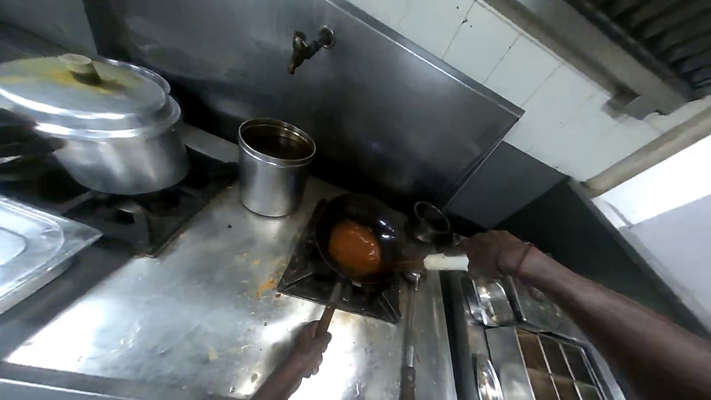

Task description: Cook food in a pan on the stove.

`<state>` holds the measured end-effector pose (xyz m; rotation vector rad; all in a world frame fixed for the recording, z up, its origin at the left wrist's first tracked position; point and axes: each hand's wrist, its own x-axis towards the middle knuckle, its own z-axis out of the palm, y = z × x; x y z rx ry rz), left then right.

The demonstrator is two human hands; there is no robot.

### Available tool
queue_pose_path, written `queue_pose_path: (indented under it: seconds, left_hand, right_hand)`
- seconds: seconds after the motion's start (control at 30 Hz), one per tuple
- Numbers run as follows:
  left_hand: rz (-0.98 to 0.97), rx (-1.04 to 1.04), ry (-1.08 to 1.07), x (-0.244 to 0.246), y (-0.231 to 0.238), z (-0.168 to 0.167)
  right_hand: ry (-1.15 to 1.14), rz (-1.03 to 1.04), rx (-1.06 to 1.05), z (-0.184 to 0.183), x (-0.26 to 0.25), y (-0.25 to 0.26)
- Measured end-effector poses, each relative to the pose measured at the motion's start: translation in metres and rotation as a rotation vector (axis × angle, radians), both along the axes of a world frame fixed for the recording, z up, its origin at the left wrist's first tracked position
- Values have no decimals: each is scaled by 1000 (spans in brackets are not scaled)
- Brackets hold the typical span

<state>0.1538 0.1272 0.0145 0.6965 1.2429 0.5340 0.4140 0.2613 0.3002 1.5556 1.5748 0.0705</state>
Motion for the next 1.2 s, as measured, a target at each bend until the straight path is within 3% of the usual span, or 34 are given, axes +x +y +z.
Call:
queue_pose_path:
  seconds: [0.13,0.27,0.37,0.47,0.6,0.67,0.77,0.87,0.97,1.07,1.13,1.2]
  left_hand:
    - [2,0,-25,-2,-1,0]
    - [4,-14,1,-1,0,-1]
    - [22,-5,-22,1,-1,-1]
    - [22,2,-13,0,-2,-2]
    - [3,-14,32,5,-1,2]
    - [-11,-21,36,6,-2,4]
    - [-71,-16,93,-3,2,10]
    - [-243,77,269,-42,28,25]
    - [-417,264,601,-100,72,43]
    - [-338,410,1050,-147,118,48]
    - [-194,485,1190,-163,141,51]
    - [-120,526,1229,-165,157,53]
  right_hand:
    - [72,45,139,-39,19,10]
    - [25,11,-50,-10,12,-9]
    - [23,-28,32,-17,36,2]
    - [25,14,51,-10,26,-19]
    - [187,-89,-187,24,22,-34]
    - [207,-107,-139,19,48,-9]
    - [105,18,118,-3,69,21]
    - [172,144,280,-14,57,25]
    - [334,178,207,-26,54,26]
    - [278,189,8,-55,61,35]
    - [256,158,-101,-62,77,46]
    - [342,122,-175,-45,106,61]
